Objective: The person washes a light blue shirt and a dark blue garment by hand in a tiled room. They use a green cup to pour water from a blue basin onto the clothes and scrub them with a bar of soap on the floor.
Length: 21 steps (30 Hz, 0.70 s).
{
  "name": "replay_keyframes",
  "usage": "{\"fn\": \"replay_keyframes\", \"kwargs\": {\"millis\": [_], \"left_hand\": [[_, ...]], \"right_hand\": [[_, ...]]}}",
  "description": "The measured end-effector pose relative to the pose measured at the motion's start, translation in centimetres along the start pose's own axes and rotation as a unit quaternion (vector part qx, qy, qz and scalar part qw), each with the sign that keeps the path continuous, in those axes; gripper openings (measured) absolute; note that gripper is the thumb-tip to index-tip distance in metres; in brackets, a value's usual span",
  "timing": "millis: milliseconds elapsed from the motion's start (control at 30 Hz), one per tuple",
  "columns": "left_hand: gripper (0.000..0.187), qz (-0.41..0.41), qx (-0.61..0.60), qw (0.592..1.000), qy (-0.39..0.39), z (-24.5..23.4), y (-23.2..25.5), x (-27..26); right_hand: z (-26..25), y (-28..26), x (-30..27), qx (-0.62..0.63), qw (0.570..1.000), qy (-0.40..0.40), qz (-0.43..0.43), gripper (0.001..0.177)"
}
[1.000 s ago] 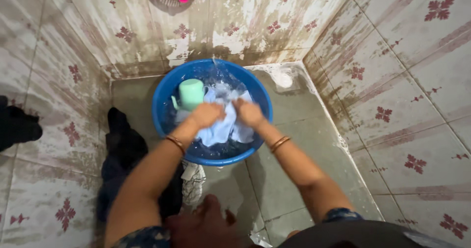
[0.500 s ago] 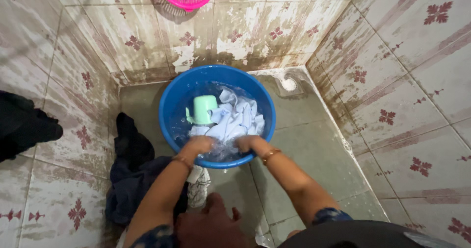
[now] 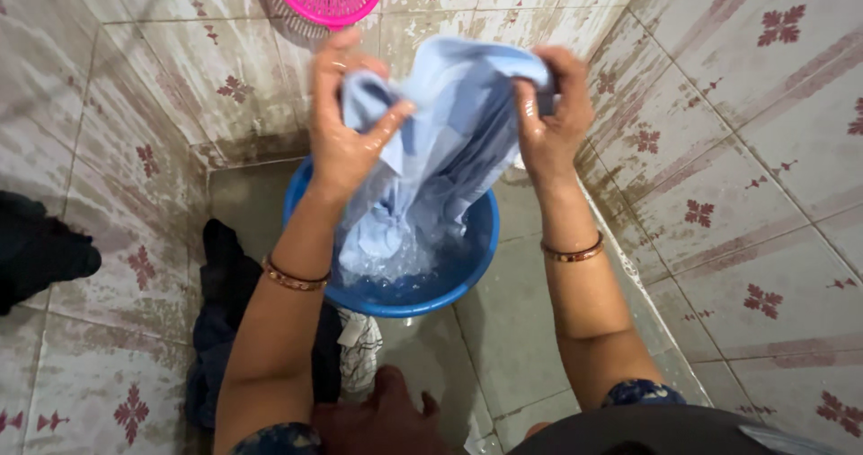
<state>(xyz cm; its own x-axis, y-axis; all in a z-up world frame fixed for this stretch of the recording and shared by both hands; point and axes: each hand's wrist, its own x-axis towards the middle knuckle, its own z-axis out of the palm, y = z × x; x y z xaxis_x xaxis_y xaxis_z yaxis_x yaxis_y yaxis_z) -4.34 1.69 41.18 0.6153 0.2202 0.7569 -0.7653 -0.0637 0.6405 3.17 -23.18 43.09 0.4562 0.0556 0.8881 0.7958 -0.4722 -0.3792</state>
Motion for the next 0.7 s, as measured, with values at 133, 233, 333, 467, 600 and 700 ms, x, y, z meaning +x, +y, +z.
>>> {"fn": "replay_keyframes", "kwargs": {"millis": [133,233,333,467,600,700], "left_hand": [[0.040,0.030,0.346,0.917,-0.198,0.1,-8.9,-4.3],[0.038,-0.193,0.429,0.842,-0.263,0.5,-21.1,-15.1],[0.042,-0.257,0.448,0.646,-0.562,-0.9,-28.1,-26.8],[0.035,-0.358,0.496,0.561,-0.557,-4.0,-28.7,-32.6],[0.044,-0.435,0.439,0.512,-0.597,-4.7,-27.6,-31.8],[0.063,-0.456,0.329,0.617,-0.550,-5.5,-27.1,-30.7]], "right_hand": [[4.8,6.2,-6.7,-0.046,0.985,-0.126,-0.112,0.039],[11.0,11.6,-18.7,-0.170,0.920,-0.346,-0.076,0.031],[14.5,14.5,-30.5,-0.287,0.716,-0.635,-0.031,0.039],[14.6,15.3,-37.2,-0.193,0.630,-0.747,0.091,0.038],[12.7,15.2,-37.8,-0.125,0.634,-0.758,0.087,0.037],[11.5,14.7,-36.8,-0.073,0.647,-0.755,0.079,0.036]]}}
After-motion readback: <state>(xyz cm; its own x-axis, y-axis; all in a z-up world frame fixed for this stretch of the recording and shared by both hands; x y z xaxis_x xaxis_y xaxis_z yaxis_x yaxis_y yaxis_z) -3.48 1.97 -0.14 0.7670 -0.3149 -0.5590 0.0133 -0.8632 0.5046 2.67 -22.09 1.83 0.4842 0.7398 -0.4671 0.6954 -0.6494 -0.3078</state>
